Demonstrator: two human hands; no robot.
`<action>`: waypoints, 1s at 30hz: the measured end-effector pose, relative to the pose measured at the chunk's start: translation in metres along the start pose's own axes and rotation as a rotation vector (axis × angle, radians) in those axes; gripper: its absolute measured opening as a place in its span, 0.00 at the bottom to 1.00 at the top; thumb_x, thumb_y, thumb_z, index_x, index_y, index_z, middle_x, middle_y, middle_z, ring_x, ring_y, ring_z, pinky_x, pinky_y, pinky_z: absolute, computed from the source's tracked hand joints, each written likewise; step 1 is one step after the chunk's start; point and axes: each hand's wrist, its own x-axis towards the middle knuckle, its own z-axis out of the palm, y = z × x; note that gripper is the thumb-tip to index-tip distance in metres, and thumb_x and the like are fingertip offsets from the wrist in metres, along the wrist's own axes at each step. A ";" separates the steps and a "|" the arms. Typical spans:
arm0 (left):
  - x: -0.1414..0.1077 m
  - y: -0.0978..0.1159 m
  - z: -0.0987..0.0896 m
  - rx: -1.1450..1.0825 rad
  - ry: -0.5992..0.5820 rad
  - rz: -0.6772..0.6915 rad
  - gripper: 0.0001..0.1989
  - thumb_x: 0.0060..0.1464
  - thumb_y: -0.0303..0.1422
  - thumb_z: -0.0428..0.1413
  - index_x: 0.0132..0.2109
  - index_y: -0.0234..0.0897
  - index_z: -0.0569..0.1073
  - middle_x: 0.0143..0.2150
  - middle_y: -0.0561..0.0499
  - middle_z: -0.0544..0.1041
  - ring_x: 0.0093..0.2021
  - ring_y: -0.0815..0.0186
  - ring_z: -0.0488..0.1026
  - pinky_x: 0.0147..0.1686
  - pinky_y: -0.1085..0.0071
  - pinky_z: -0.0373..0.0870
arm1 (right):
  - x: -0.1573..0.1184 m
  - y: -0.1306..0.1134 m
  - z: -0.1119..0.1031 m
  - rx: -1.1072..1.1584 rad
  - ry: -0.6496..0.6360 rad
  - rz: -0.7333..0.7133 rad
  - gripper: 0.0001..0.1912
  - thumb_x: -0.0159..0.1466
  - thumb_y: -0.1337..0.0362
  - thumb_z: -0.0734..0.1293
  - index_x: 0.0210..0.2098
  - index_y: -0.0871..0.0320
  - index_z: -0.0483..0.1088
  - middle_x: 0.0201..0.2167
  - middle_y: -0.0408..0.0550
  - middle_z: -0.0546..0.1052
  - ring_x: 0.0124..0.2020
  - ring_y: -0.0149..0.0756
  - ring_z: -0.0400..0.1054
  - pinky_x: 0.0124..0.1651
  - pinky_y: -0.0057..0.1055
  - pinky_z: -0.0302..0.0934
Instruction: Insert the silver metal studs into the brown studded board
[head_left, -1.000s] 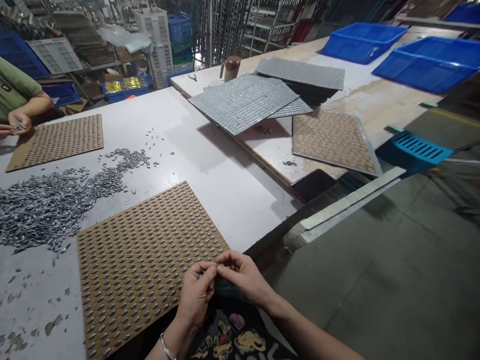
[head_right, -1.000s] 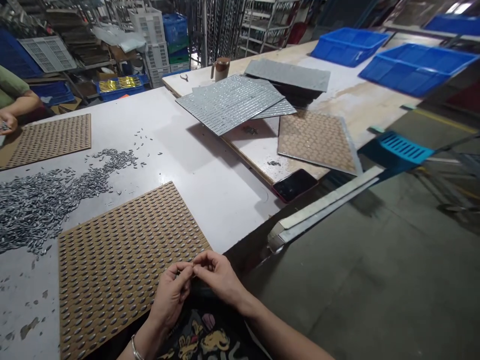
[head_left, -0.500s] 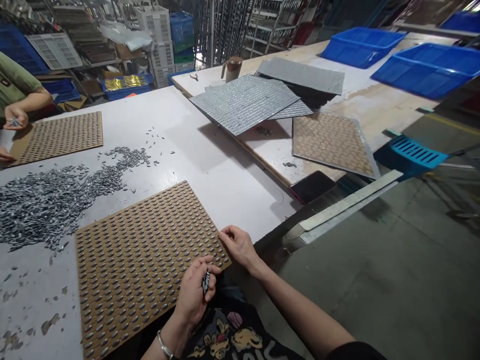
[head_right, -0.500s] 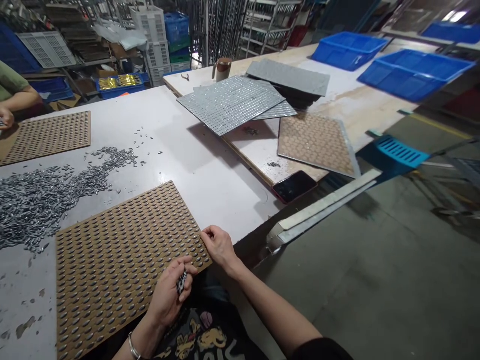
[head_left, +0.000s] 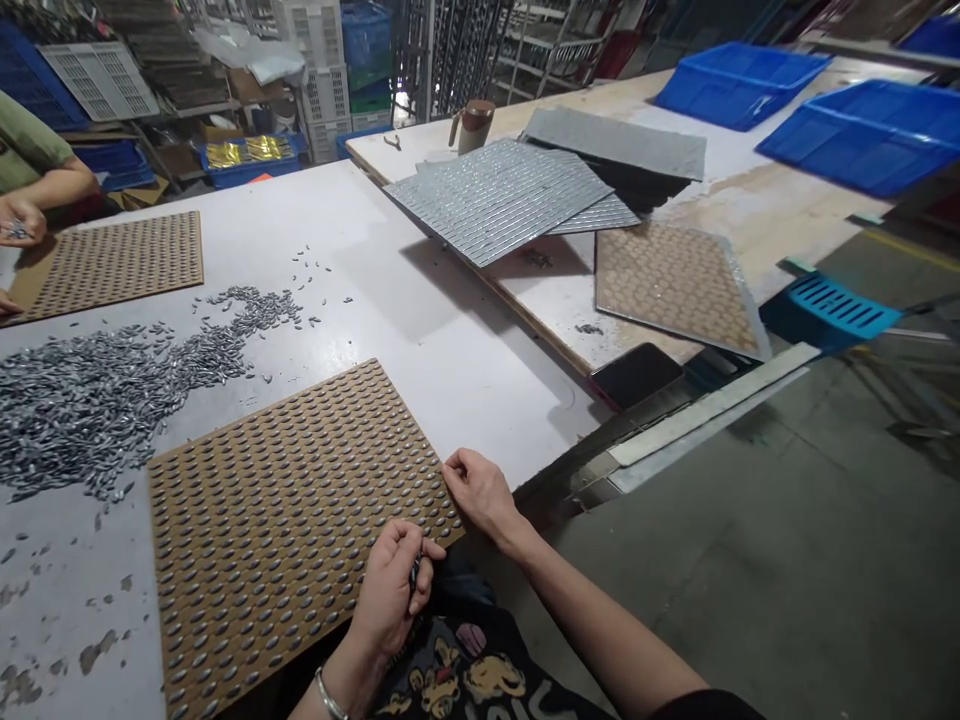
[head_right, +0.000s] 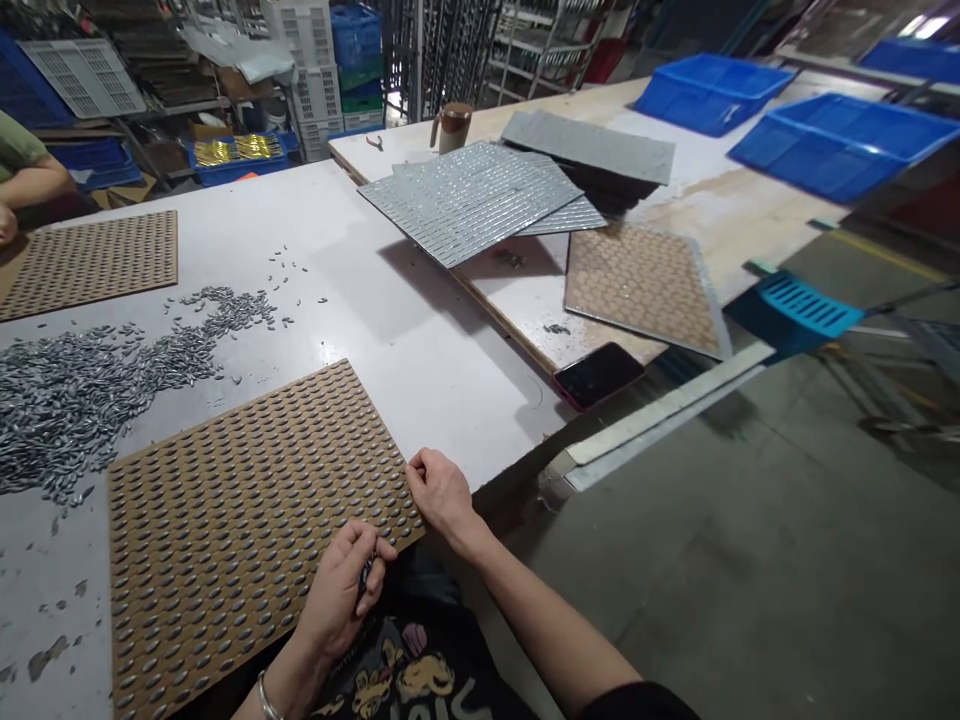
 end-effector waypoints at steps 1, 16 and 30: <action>0.000 0.000 0.000 0.004 0.000 0.002 0.16 0.56 0.44 0.56 0.36 0.37 0.61 0.32 0.53 0.74 0.17 0.79 0.54 0.11 0.82 0.45 | 0.001 0.000 0.000 -0.002 -0.009 0.003 0.09 0.61 0.61 0.61 0.27 0.56 0.67 0.26 0.45 0.74 0.28 0.34 0.66 0.32 0.28 0.57; -0.011 0.001 0.000 0.344 -0.251 -0.059 0.31 0.55 0.36 0.57 0.62 0.39 0.54 0.25 0.56 0.71 0.16 0.77 0.58 0.16 0.80 0.51 | -0.066 -0.019 -0.034 0.324 -0.478 -0.378 0.06 0.62 0.68 0.64 0.31 0.57 0.74 0.30 0.44 0.76 0.33 0.31 0.69 0.37 0.26 0.60; -0.016 -0.009 -0.003 0.249 -0.543 -0.278 0.28 0.46 0.28 0.60 0.53 0.39 0.60 0.25 0.56 0.72 0.13 0.78 0.54 0.13 0.80 0.48 | -0.086 -0.019 -0.055 0.233 -0.630 -0.570 0.06 0.61 0.71 0.62 0.36 0.58 0.70 0.36 0.46 0.72 0.36 0.31 0.66 0.38 0.26 0.59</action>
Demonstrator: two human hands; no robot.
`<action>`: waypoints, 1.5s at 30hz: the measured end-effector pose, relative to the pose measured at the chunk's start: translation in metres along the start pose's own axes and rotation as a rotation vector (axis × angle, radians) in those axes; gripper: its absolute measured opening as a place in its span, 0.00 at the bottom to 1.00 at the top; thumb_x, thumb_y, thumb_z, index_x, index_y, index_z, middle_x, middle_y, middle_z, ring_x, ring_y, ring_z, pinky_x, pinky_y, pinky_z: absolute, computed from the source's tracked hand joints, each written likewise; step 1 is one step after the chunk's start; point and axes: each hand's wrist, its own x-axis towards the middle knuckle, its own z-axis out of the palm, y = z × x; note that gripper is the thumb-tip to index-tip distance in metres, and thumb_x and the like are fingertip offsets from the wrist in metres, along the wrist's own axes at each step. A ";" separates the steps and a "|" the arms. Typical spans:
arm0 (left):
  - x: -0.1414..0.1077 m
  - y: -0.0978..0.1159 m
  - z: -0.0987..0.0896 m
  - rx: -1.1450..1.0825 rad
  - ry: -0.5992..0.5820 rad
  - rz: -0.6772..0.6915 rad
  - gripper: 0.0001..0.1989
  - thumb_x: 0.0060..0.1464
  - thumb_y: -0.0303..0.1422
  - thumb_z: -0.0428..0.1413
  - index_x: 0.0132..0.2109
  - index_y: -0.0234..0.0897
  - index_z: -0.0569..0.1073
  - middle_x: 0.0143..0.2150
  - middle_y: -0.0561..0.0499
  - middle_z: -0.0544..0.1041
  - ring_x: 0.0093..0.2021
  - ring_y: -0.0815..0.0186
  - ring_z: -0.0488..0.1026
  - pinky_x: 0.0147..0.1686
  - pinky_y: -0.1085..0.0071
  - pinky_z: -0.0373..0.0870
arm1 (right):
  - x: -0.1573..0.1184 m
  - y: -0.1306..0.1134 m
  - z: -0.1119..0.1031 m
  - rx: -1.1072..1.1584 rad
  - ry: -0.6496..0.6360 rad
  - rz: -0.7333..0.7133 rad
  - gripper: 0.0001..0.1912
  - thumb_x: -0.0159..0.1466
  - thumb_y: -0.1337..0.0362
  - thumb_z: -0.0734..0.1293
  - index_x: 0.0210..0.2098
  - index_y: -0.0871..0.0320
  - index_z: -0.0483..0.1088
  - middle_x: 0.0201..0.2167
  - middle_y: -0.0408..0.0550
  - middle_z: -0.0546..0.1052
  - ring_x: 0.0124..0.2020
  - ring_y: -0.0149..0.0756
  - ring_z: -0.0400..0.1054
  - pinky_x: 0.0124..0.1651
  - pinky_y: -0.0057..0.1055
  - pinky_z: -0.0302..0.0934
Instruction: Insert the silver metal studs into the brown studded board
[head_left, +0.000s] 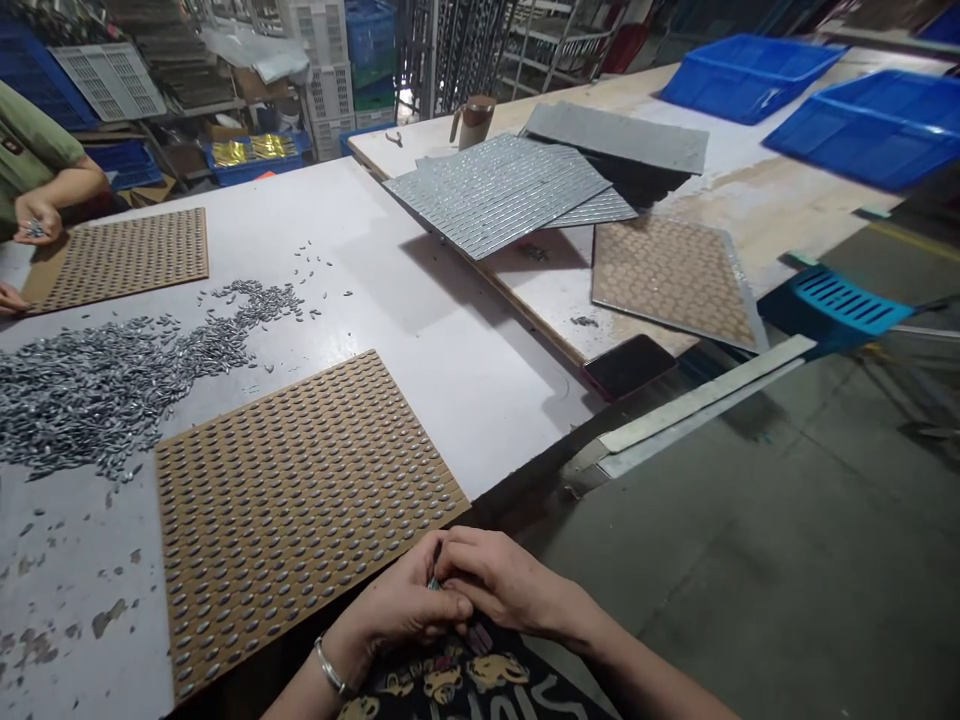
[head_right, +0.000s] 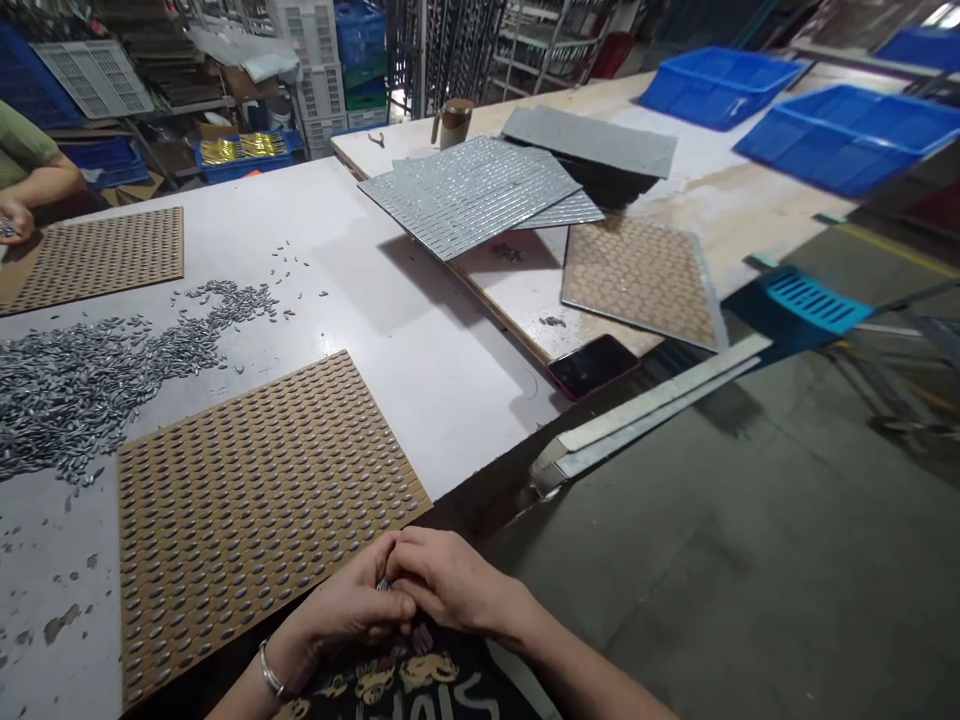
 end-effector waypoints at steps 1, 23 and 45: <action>0.000 0.000 0.001 0.004 0.003 0.000 0.26 0.46 0.30 0.60 0.52 0.38 0.60 0.25 0.56 0.72 0.13 0.78 0.54 0.13 0.80 0.48 | 0.001 0.000 -0.001 0.032 -0.005 0.017 0.06 0.60 0.72 0.62 0.34 0.58 0.69 0.35 0.45 0.72 0.35 0.31 0.65 0.38 0.25 0.59; 0.010 0.014 0.006 -0.265 0.487 0.203 0.15 0.52 0.40 0.59 0.40 0.35 0.67 0.31 0.53 0.71 0.20 0.78 0.57 0.14 0.81 0.47 | 0.028 0.057 -0.003 0.467 0.597 0.407 0.16 0.64 0.52 0.62 0.42 0.58 0.66 0.30 0.46 0.74 0.25 0.30 0.67 0.26 0.26 0.63; 0.003 0.015 -0.002 -0.313 0.535 0.212 0.13 0.48 0.35 0.62 0.38 0.34 0.69 0.31 0.50 0.73 0.22 0.76 0.59 0.15 0.81 0.49 | 0.053 0.077 -0.027 -0.092 0.437 0.314 0.07 0.63 0.64 0.62 0.33 0.58 0.72 0.29 0.43 0.75 0.31 0.32 0.66 0.36 0.28 0.60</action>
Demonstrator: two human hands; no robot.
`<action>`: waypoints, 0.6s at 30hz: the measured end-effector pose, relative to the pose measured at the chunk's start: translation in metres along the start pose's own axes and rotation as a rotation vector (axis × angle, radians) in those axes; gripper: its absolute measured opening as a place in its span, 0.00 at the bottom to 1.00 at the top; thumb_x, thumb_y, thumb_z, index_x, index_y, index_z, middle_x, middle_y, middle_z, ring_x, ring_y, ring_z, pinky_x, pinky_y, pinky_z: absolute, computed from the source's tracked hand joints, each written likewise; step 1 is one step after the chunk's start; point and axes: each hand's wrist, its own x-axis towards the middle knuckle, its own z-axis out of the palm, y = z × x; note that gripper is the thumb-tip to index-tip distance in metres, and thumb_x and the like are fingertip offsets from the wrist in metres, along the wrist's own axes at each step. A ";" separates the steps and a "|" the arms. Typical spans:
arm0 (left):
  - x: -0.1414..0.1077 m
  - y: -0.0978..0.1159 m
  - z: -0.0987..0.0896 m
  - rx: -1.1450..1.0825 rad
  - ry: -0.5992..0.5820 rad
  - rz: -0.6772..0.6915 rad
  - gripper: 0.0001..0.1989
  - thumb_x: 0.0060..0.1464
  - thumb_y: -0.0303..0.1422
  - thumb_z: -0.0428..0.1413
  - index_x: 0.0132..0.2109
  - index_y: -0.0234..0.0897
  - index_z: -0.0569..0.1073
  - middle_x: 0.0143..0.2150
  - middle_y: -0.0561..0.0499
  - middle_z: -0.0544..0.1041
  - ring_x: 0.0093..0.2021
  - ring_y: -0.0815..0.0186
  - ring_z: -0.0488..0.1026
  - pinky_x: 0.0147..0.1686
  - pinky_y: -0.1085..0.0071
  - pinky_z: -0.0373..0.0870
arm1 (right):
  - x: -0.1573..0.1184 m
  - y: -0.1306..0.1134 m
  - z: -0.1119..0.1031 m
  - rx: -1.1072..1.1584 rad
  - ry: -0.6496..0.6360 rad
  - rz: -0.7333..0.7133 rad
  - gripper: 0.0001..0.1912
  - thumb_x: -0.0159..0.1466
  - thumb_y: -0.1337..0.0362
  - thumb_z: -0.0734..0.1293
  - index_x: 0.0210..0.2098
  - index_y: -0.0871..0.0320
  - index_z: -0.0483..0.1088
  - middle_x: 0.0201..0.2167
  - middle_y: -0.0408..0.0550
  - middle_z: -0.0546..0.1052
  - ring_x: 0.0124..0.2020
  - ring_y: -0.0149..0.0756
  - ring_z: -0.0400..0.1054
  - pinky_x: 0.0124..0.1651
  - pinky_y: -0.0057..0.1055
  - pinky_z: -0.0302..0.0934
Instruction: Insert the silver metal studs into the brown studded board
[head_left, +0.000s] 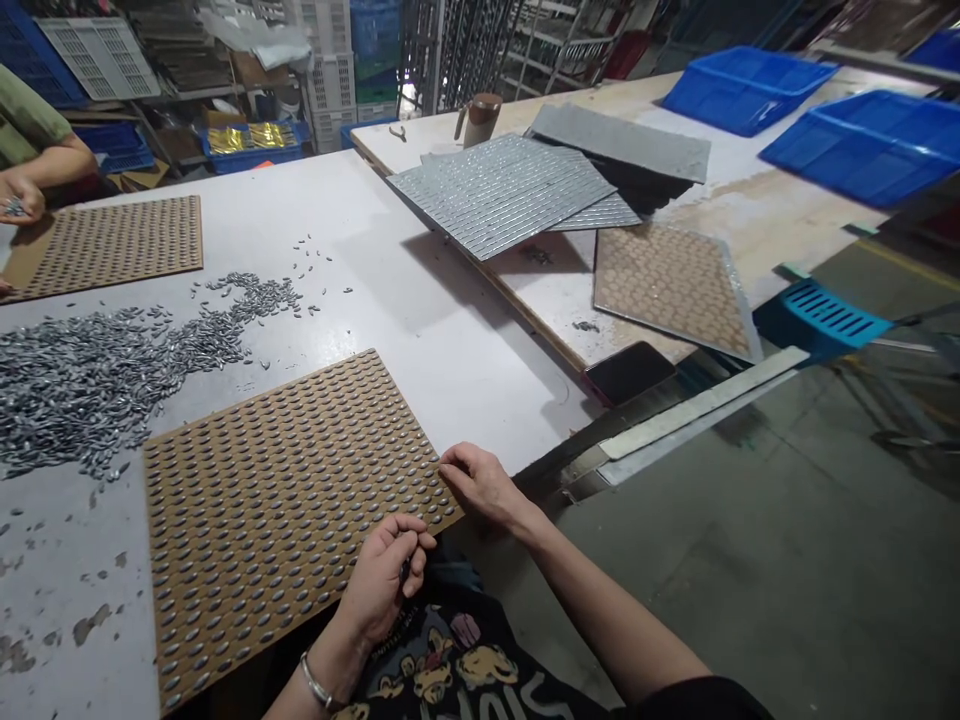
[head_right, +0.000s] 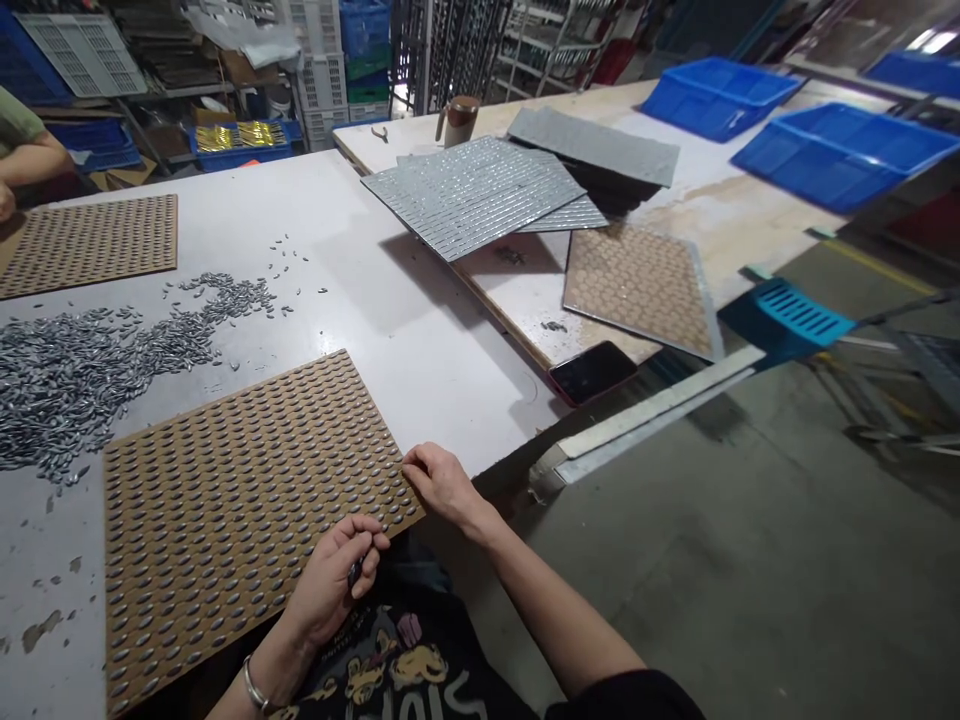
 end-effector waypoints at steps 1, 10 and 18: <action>0.000 0.000 0.000 -0.002 0.003 -0.001 0.14 0.47 0.35 0.62 0.38 0.34 0.69 0.31 0.50 0.73 0.22 0.76 0.59 0.15 0.81 0.49 | 0.002 0.001 0.002 -0.029 0.007 -0.007 0.07 0.63 0.64 0.62 0.32 0.58 0.72 0.30 0.44 0.75 0.31 0.32 0.66 0.36 0.29 0.60; 0.006 -0.002 -0.005 -0.008 -0.007 -0.013 0.14 0.49 0.36 0.62 0.39 0.34 0.69 0.31 0.50 0.73 0.22 0.77 0.58 0.15 0.81 0.50 | 0.006 0.000 0.009 -0.039 0.051 0.196 0.08 0.60 0.64 0.64 0.40 0.56 0.65 0.26 0.39 0.72 0.26 0.31 0.65 0.31 0.28 0.57; 0.000 -0.001 -0.002 0.016 -0.069 0.003 0.19 0.54 0.47 0.56 0.43 0.34 0.69 0.29 0.52 0.72 0.18 0.76 0.59 0.13 0.80 0.47 | -0.045 -0.046 0.001 -0.037 -0.080 -0.234 0.07 0.66 0.64 0.62 0.38 0.56 0.71 0.35 0.49 0.74 0.37 0.35 0.66 0.41 0.31 0.62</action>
